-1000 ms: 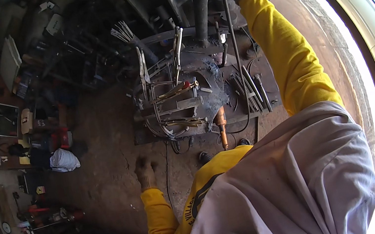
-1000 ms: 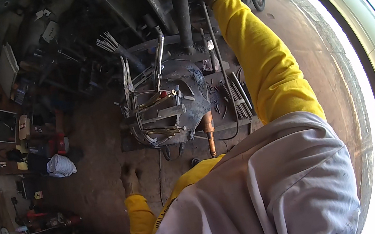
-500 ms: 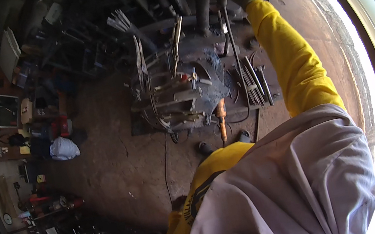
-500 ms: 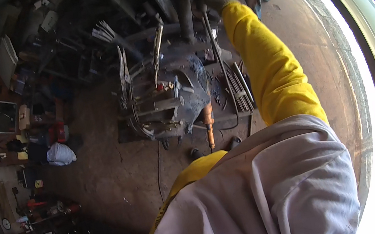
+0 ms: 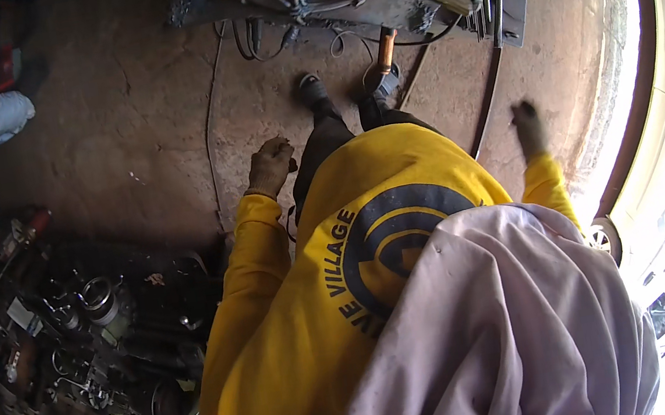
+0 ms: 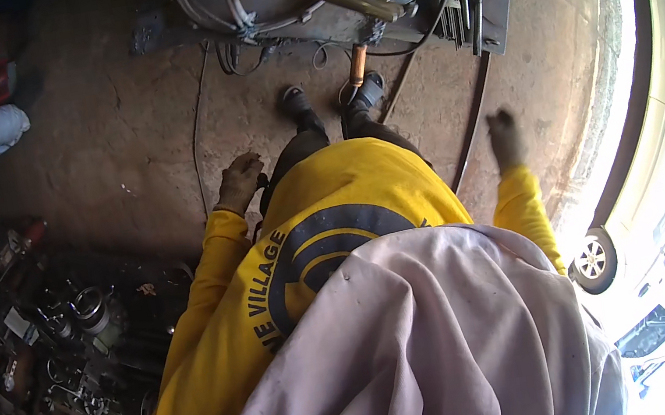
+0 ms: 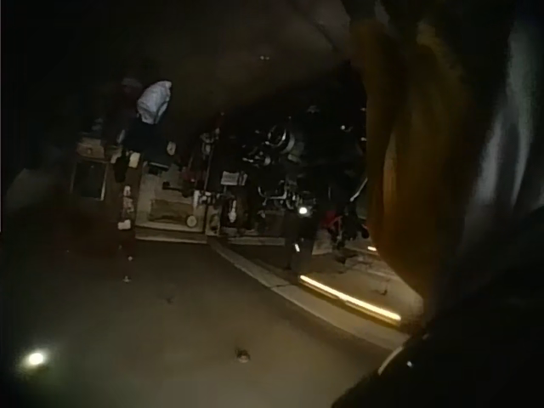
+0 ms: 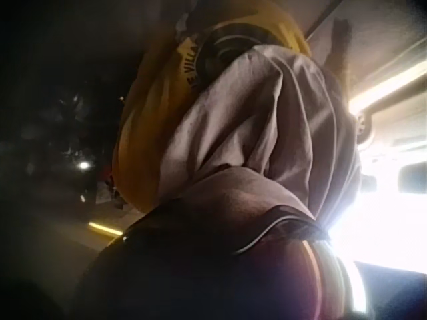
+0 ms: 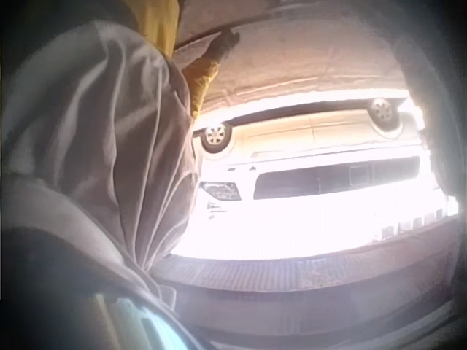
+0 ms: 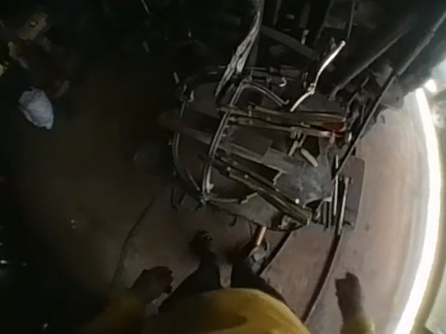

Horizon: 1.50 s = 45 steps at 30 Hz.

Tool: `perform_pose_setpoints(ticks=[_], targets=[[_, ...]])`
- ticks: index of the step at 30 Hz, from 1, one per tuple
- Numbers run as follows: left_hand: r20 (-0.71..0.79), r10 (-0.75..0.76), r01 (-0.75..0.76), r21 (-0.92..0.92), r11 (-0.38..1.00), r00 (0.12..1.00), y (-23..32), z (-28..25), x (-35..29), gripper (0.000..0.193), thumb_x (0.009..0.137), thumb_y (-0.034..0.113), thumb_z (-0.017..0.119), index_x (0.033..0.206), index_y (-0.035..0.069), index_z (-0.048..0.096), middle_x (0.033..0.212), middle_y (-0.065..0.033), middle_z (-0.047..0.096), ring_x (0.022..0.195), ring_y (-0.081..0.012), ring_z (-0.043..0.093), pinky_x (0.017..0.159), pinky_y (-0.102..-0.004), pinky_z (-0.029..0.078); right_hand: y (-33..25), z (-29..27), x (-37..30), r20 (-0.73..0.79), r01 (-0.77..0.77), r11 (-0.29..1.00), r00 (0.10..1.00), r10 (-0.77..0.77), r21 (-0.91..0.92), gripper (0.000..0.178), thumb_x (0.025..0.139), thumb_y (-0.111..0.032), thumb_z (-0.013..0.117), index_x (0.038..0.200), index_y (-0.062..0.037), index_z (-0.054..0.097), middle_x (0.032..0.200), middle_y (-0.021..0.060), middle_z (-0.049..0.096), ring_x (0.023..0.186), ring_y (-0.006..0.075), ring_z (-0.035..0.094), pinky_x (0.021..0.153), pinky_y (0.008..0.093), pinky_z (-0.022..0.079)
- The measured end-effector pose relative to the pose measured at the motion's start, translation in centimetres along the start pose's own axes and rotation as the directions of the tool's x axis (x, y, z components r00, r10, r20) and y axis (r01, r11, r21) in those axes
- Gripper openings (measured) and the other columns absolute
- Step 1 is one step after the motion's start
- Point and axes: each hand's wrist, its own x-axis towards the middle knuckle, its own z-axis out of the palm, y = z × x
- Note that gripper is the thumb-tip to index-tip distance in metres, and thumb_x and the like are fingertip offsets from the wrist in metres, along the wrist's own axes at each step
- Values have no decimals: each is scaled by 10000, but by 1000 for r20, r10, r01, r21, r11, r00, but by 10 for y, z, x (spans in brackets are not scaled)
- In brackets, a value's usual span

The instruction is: The person assembles a metal structure by clamping metal components together and using a welding tool to join them, followed by using an angle grinder to smooth a joint.

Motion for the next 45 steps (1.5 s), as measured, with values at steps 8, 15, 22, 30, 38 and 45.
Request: perform_pose_setpoints(ticks=[8, 15, 22, 30, 38, 45], targets=[[423, 389, -558, 746, 364, 819, -165, -60, 42, 340, 691, 230, 781, 963, 58, 669, 1049, -145, 675, 972, -335, 671, 829, -456, 571, 62, 66, -158, 608, -417, 847, 594, 528, -328, 477, 938, -307, 679, 1268, 23, 579, 873, 69, 659, 695, 163, 612, 640, 311, 531], [35, -147, 151, -190, 970, 989, -82, -88, 65, 292, 845, 200, 670, 1076, 22, 694, 917, -117, 723, 727, -248, 702, 727, -358, 584, -122, 78, -99, 111, -190, 920, 981, 161, 343, 493, 974, -262, 674, 1361, 16, 550, 911, 38, 647, 750, 141, 616, 682, 302, 541], [17, 70, -71, 55, 996, 997, 20, -67, 53, 379, 909, 248, 632, 1161, -28, 698, 986, -128, 739, 713, -198, 707, 721, -320, 568, -150, 72, -87, 108, -24, 983, 994, 5, 181, 542, 949, -350, 645, 1357, 2, 583, 1056, 118, 705, 820, 188, 675, 714, 317, 563], [32, 48, -53, 192, 980, 998, 18, -17, -3, 351, 880, 272, 654, 1118, 19, 701, 1015, -169, 731, 878, -271, 724, 780, -385, 565, 14, 71, -52, 404, -451, 886, 835, 375, 110, 529, 906, -414, 662, 1259, -20, 655, 931, 122, 716, 701, 207, 685, 643, 341, 571], [352, 464, -542, 749, 381, 813, -12, 65, -33, 299, 785, 169, 748, 1039, 31, 672, 1194, -182, 664, 1093, -348, 651, 907, -446, 557, 75, -8, 69, 430, -443, 890, 828, 360, 109, 426, 937, -340, 662, 1193, 0, 656, 770, 82, 639, 614, 204, 621, 579, 357, 555], [-84, 355, -318, 294, 901, 931, 154, 176, -69, 262, 931, 243, 674, 1100, 44, 686, 1098, -170, 717, 1024, -354, 684, 851, -401, 562, 32, -72, 171, 300, -238, 961, 935, 187, 141, 495, 942, -352, 676, 1288, -5, 607, 841, 52, 640, 652, 170, 617, 600, 330, 554]])
